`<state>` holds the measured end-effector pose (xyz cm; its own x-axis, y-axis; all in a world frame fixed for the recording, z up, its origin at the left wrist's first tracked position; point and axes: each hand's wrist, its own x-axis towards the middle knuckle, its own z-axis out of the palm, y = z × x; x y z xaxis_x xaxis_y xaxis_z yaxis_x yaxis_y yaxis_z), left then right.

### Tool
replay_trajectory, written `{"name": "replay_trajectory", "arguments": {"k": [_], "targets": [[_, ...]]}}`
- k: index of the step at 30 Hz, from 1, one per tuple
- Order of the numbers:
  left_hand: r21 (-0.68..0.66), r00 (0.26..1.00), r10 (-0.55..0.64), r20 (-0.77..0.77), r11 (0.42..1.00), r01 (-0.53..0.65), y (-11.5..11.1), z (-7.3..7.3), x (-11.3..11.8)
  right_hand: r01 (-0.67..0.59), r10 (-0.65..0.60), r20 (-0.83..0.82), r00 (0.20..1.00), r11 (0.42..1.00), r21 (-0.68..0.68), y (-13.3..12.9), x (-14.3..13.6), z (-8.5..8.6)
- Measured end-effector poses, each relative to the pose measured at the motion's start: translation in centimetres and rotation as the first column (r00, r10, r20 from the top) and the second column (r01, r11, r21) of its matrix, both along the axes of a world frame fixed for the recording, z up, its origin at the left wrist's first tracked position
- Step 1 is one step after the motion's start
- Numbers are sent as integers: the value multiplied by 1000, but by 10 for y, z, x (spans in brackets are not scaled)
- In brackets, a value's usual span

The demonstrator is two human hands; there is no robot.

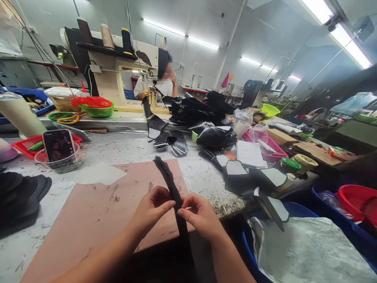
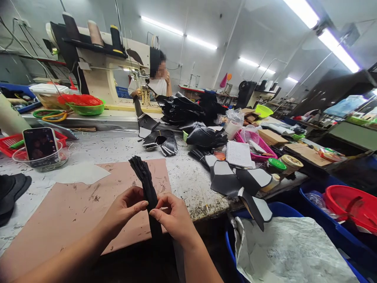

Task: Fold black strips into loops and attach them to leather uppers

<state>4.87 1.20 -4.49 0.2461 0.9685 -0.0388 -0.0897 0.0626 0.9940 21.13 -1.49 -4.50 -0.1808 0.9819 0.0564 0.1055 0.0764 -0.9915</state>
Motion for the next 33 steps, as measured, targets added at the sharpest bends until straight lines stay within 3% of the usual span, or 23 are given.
{"name": "replay_trajectory", "arguments": {"k": [5,11,16,21,27,30,33], "targets": [[0,999,-23,46,1000,23,-4,-12,3,34,-44,127,991,996,80,-4,-6,-1],[-26,997,14,-73,1000,-16,-13,-21,9,97,-172,299,939,963,250,-11,-11,-13],[-24,996,21,-81,999,-23,-16,-21,9,146,-184,231,956,975,170,-15,-9,-15],[-33,997,15,-70,999,-18,-18,-16,11,243,-245,35,969,969,43,-19,-13,-17],[-59,999,35,-37,998,-37,-19,-12,14,122,-120,-67,990,992,28,-15,-11,-29],[-75,997,75,-26,994,-77,-19,-13,17,59,-66,43,997,987,148,-9,-5,-40],[-89,994,102,-29,991,-104,-20,-14,19,80,-125,165,978,963,257,-8,-4,-45]]}}
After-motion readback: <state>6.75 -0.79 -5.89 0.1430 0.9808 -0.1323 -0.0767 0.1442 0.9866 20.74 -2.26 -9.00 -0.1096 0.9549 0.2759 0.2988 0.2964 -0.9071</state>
